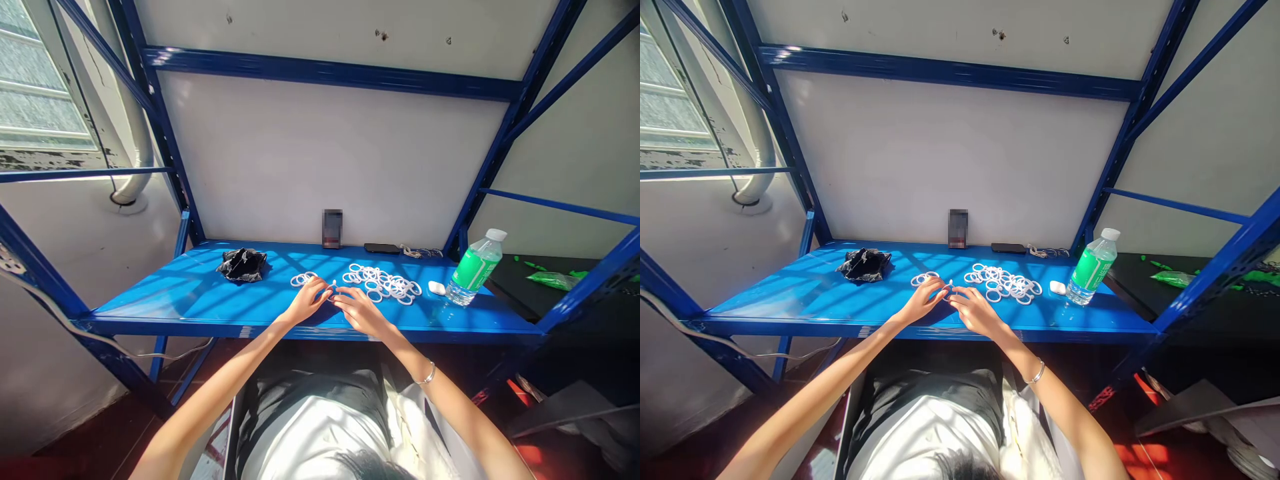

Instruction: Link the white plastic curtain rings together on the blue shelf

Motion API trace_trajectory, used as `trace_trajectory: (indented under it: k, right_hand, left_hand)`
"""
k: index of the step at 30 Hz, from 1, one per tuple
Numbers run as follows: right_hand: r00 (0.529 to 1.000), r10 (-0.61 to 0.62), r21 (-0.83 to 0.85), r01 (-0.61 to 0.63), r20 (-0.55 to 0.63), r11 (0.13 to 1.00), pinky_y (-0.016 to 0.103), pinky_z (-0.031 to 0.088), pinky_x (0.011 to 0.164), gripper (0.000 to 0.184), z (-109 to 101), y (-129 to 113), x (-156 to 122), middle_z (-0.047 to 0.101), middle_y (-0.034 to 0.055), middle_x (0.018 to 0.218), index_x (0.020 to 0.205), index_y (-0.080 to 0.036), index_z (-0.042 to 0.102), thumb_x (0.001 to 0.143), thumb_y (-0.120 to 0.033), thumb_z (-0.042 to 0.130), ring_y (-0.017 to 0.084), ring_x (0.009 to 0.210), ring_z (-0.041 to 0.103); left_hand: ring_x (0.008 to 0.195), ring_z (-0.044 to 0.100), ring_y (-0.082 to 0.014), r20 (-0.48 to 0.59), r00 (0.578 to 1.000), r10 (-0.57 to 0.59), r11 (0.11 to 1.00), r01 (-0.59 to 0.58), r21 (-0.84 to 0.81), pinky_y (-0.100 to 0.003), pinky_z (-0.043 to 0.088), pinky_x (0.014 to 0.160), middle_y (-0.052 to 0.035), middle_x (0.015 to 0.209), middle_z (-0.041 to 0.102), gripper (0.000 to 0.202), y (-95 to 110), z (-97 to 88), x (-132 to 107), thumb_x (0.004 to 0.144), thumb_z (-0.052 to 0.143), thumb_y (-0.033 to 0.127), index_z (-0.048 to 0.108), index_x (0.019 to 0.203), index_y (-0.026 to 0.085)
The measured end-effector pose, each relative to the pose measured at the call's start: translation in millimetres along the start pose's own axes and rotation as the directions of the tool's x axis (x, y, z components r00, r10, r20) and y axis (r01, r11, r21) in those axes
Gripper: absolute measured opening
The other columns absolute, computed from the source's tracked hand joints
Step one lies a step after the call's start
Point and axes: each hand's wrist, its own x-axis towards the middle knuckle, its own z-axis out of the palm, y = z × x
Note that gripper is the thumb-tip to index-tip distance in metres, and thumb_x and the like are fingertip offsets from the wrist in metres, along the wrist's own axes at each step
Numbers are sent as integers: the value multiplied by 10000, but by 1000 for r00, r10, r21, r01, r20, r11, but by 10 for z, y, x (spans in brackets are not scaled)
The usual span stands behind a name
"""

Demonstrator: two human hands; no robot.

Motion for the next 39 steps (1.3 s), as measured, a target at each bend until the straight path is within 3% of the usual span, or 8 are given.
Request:
trace_trajectory:
  k: [5,9,13,20,26,31,34,39]
  right_hand:
    - [988,96,102,-83,-124,991,449,448,968,231,0,8,1,658,56,1083,1028,-226,608,874,-100,491,244,1183,515]
    - [952,247,297,-187,-179,936,402,500,889,128,-29,20,21,643,61,995,1003,-207,563,893,-192,498,213,1004,596]
    - [940,339,439,-287,-45,852,330,529,766,177,-6,49,17,638,56,989,1044,-203,540,891,-290,531,181,863,626]
    - [877,477,581,-420,62,697,288,524,658,340,12,92,11,616,85,1123,1138,-197,503,855,-375,564,161,825,636]
    - [894,361,661,-442,266,606,297,513,673,265,-37,80,27,690,52,850,892,-169,614,869,-427,559,165,737,629]
    - [898,210,768,-441,388,466,316,523,767,311,-72,61,20,690,59,900,898,-168,598,868,-475,558,169,824,644]
    - [896,140,752,-432,422,498,331,514,800,308,-120,43,27,669,28,844,862,-188,576,851,-496,562,164,817,619]
    - [900,166,705,-420,402,572,321,503,723,350,-160,10,52,564,-7,705,700,-230,541,802,-565,562,155,671,525]
  left_hand:
    - [807,582,-172,28,983,-180,947,181,-267,-273,457,729,-64,846,661,429,115,48,12,912,465,527,668,828,158]
    - [797,616,-179,158,956,-246,846,291,-447,-273,471,751,-56,800,671,429,145,50,9,853,554,551,680,829,141]
    - [732,603,-157,301,933,-196,782,334,-526,-262,465,713,-49,764,659,408,141,71,0,827,608,524,671,829,120]
    - [722,615,-156,393,908,-144,687,377,-621,-286,484,743,-47,749,652,400,110,82,-9,831,605,521,626,852,122]
    - [649,590,-133,435,889,-143,702,401,-589,-258,467,705,-37,642,627,442,78,89,-12,851,569,537,599,713,118]
    - [686,594,-151,495,866,-78,696,402,-595,-254,452,689,-39,614,585,525,119,48,5,860,523,571,522,578,128]
    - [625,523,-130,536,843,-43,710,403,-578,-254,435,645,-26,599,536,553,136,40,5,856,499,605,536,575,130]
    - [574,376,-98,516,856,-37,717,383,-582,-254,390,584,4,608,420,575,116,97,-6,825,519,635,514,538,136]
